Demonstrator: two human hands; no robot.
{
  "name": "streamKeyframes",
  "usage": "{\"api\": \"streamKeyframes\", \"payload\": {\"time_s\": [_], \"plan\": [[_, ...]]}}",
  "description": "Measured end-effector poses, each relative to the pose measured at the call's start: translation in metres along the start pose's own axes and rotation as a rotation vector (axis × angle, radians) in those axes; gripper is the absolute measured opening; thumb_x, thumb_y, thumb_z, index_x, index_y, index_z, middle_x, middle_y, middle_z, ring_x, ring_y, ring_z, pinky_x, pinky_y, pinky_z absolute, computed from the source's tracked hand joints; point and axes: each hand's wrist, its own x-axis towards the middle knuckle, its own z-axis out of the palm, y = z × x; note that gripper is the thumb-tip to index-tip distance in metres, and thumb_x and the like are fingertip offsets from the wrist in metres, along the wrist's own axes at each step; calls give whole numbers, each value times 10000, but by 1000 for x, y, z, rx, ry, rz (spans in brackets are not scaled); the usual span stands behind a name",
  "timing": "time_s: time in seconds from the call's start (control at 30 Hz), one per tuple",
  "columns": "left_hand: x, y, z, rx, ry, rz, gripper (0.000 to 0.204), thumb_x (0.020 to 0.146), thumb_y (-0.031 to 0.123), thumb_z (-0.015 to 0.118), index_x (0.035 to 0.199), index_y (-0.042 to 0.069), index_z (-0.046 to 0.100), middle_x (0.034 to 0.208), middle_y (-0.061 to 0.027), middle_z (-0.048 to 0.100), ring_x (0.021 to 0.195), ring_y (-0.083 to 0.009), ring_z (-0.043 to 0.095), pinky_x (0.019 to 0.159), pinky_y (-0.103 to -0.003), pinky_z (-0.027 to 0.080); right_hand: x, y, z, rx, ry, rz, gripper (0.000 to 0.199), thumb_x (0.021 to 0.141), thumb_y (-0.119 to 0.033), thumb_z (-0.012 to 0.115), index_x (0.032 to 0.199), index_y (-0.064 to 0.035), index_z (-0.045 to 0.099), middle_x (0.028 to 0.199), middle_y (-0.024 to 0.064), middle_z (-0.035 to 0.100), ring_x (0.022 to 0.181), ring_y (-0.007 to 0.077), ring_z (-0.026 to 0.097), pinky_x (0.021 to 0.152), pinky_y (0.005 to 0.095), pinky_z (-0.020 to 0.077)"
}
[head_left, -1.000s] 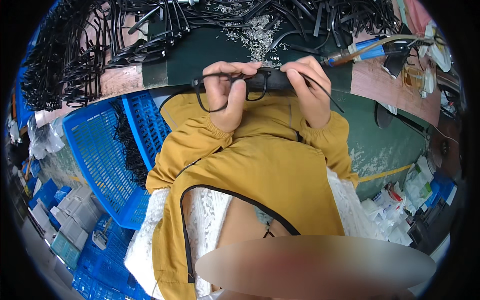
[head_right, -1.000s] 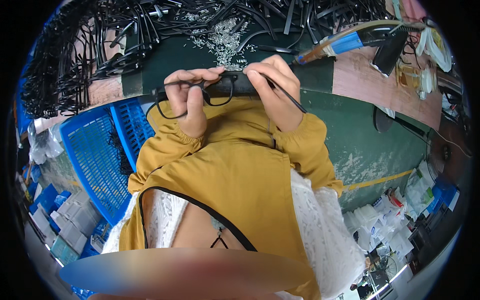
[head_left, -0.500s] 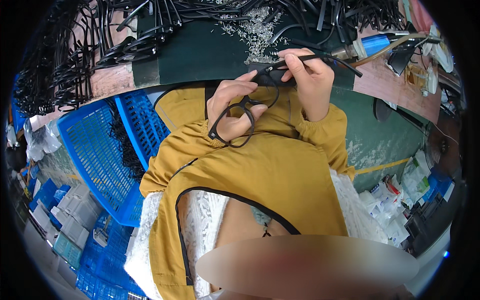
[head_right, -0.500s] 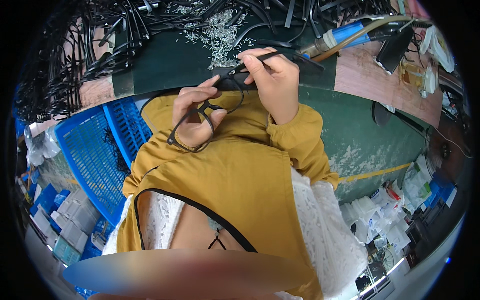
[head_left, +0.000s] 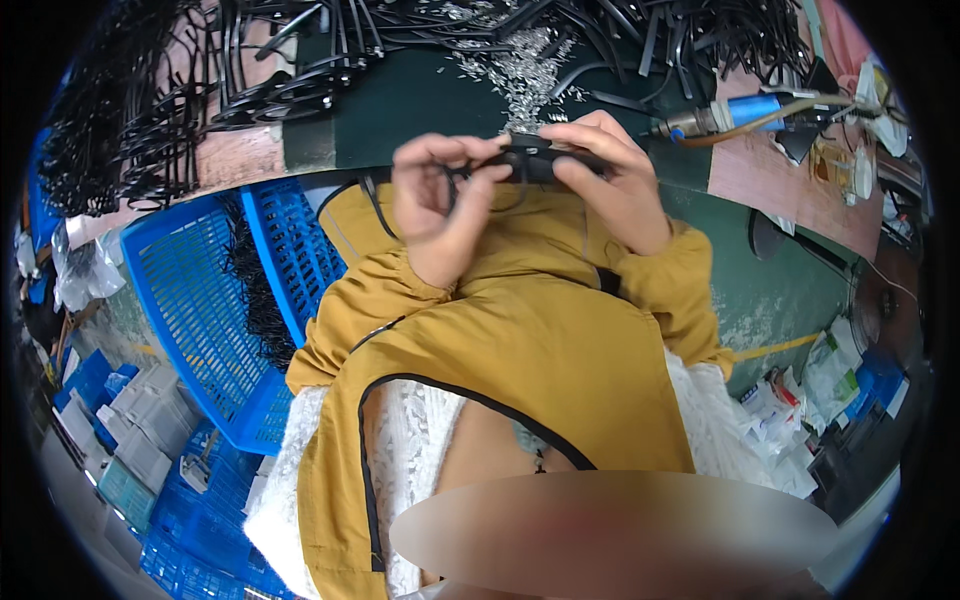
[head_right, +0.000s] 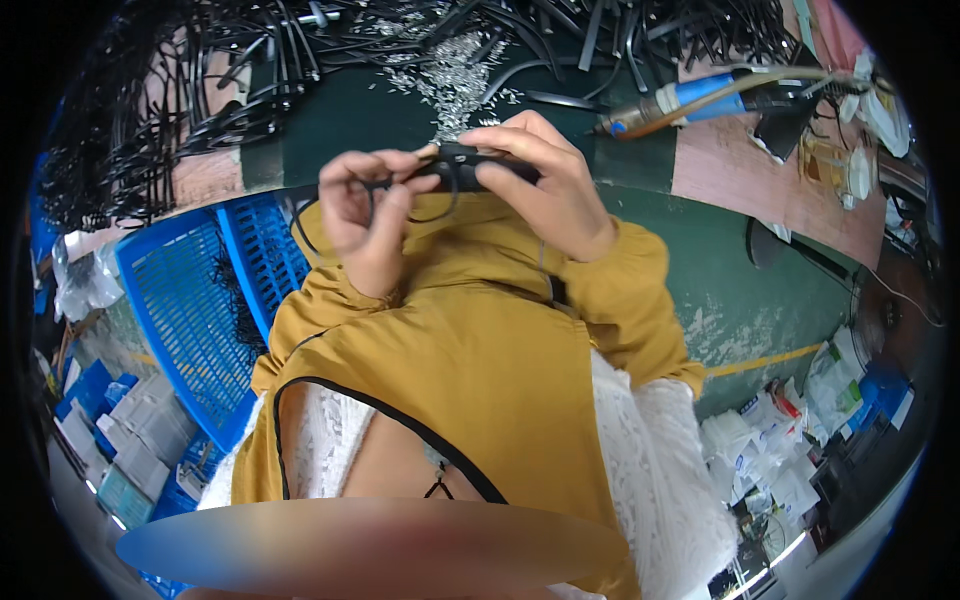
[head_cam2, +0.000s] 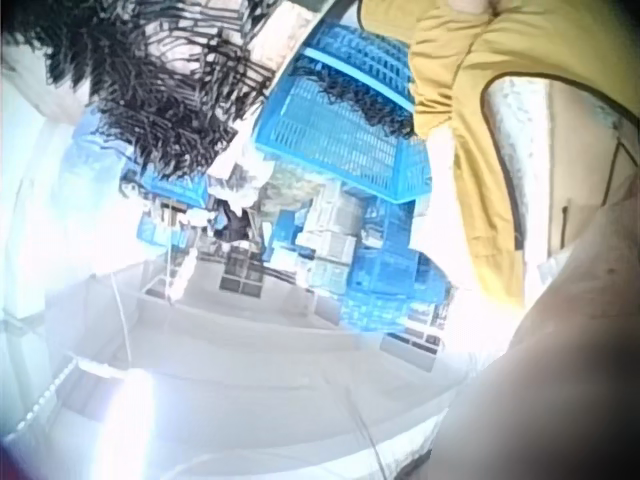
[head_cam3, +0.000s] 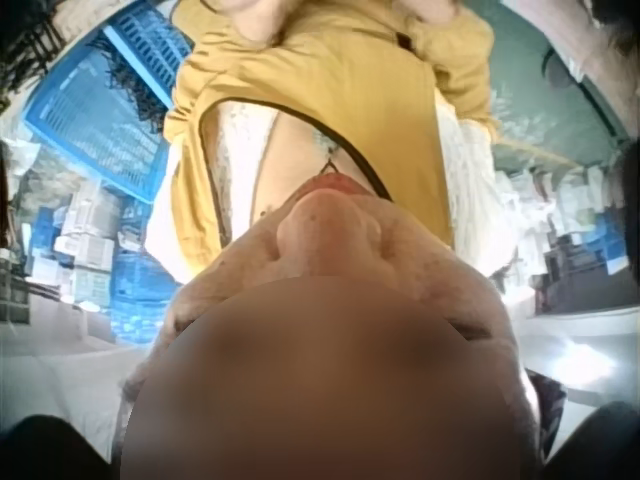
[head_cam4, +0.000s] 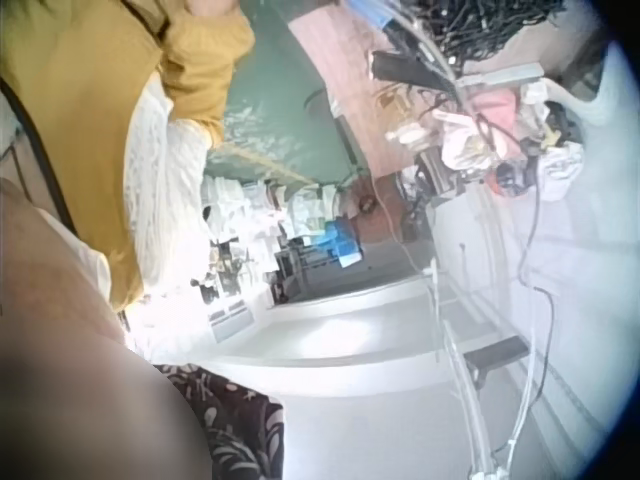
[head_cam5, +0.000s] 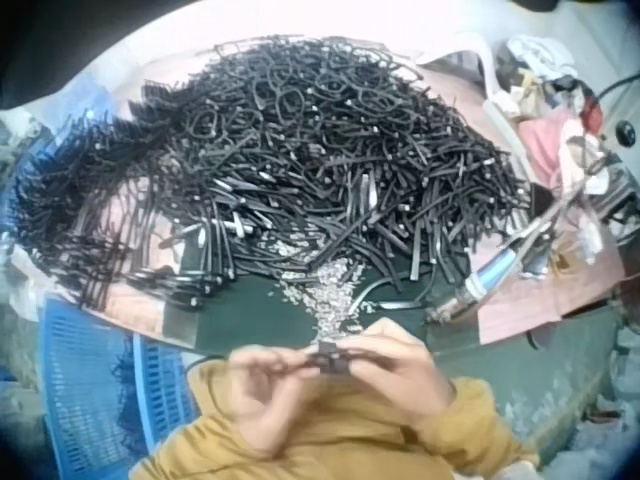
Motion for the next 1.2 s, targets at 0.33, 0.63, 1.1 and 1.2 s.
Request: {"api": "streamKeyframes", "payload": {"time_s": [0.33, 0.63, 1.1, 1.2], "plan": [[33, 32, -27, -13, 117, -304, 421, 1095, 342, 439, 1088, -43, 610, 814, -143, 689, 702, -251, 733, 566, -286, 598, 119, 7, 32, -801, 140, -638, 155, 819, -96, 782, 955, -88, 710, 939, 50, 639, 927, 261, 639, 776, 387, 545], [39, 35, -26, -8, 119, -391, 444, 1094, 343, 423, 1053, -47, 630, 799, -129, 696, 689, -244, 730, 567, -281, 580, 26, -80, -32, -353, 216, -447, 232, 808, 133, 635, 942, 6, 776, 722, 33, 582, 625, 93, 491, 551, 227, 335], [20, 24, 11, -255, -365, -1147, 489, 989, 151, 416, 1413, -52, 548, 691, -143, 661, 600, -241, 706, 504, -239, 554, -1, 22, 4, 152, 200, 42, 102, 926, 35, 696, 1014, 76, 666, 978, 88, 692, 835, 142, 709, 765, 265, 608], [24, 27, 13, -235, -357, -1151, 492, 975, 127, 407, 1407, -61, 549, 683, -142, 661, 586, -243, 703, 494, -240, 544, 7, 20, 4, 110, 171, -36, 84, 919, 28, 694, 989, 66, 670, 973, 92, 697, 797, 133, 702, 725, 263, 595]]}}
